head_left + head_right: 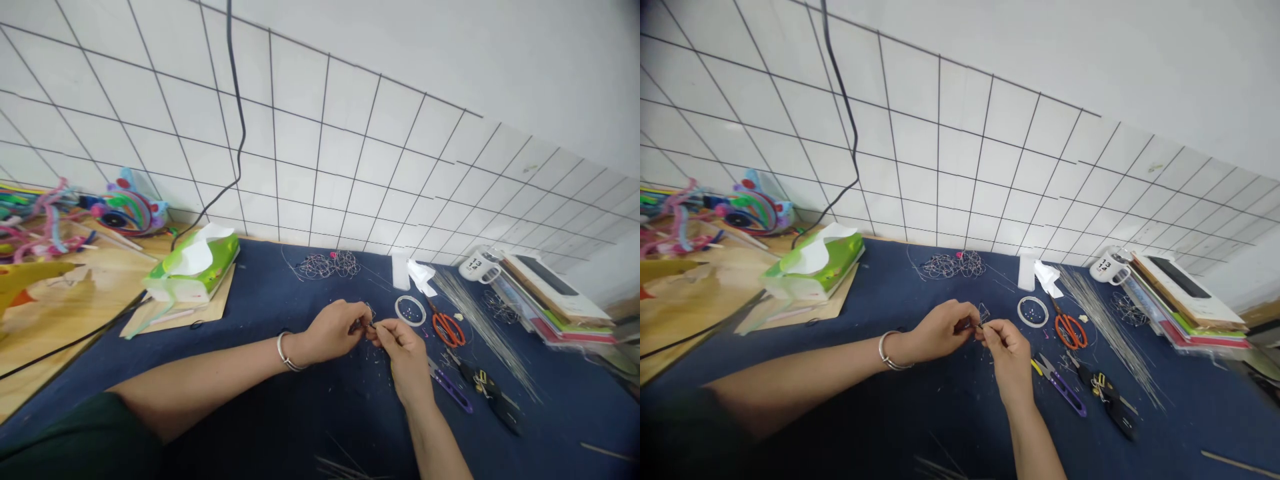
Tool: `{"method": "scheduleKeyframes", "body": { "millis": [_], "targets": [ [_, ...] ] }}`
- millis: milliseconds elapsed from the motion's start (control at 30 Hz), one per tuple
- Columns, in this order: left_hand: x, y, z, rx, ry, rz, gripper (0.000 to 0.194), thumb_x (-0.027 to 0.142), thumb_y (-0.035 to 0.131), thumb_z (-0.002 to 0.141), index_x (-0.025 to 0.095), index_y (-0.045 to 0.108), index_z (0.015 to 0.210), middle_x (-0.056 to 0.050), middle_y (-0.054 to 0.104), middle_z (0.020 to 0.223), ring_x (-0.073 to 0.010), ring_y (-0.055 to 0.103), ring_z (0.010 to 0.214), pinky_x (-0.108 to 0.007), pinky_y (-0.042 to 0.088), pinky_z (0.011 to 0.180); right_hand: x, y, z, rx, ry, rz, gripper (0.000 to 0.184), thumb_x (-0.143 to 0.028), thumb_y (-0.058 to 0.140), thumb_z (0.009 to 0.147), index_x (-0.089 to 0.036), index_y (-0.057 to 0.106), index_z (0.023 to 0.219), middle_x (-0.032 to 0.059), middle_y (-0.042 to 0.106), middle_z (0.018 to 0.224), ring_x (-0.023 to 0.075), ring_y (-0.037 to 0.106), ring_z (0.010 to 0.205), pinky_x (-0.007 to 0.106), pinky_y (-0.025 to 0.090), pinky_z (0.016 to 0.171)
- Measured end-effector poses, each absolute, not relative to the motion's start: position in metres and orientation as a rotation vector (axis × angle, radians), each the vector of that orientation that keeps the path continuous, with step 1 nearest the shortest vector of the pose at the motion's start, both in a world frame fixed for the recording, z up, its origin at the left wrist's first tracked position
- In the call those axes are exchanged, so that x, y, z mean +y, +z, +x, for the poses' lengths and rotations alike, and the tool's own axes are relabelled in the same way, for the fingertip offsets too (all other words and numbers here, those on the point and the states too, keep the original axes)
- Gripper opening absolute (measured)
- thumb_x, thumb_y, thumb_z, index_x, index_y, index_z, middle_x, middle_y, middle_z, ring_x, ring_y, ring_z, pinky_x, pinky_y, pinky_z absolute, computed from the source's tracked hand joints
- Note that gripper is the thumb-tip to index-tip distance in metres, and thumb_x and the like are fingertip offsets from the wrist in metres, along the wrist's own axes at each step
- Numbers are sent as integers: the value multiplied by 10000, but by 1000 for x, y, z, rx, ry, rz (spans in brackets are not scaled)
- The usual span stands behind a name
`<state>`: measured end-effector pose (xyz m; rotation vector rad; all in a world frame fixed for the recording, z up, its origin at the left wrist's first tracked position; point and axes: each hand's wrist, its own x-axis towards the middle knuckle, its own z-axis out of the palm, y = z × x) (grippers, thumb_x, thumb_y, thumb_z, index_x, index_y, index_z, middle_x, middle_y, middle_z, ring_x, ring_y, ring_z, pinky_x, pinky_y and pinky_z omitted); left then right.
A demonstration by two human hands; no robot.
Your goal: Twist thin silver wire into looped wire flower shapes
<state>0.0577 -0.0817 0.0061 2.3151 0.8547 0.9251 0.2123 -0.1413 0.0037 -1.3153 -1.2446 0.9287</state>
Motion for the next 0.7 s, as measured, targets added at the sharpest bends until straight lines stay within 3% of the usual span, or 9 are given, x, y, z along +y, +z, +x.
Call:
{"method": "scheduleKeyframes", "body": {
  "millis": [333,533,700],
  "targets": [
    [-72,10,54,505,589,1649,198,214,558,741,133,495,910,-26,608,766,-94,550,584,-186,448,462,-139,-2,217,-1185,1038,-1248,182,-353,606,755,-177,631,795,27,638,722,147,575,629,274,453,601],
    [-77,7,54,695,693,1929,107,191,550,738,163,517,836,25,566,669,-73,492,523,-173,382,471,-141,6,214,-1353,995,-1279,162,-332,597,762,-178,643,779,18,617,690,158,562,651,276,443,615],
    [-83,7,56,820,800,2163,107,155,548,718,174,508,816,42,522,616,-86,460,528,-182,327,484,-146,11,214,-1453,699,-1415,144,-316,592,764,-187,655,778,25,636,760,165,568,709,280,434,667]
  ]
}}
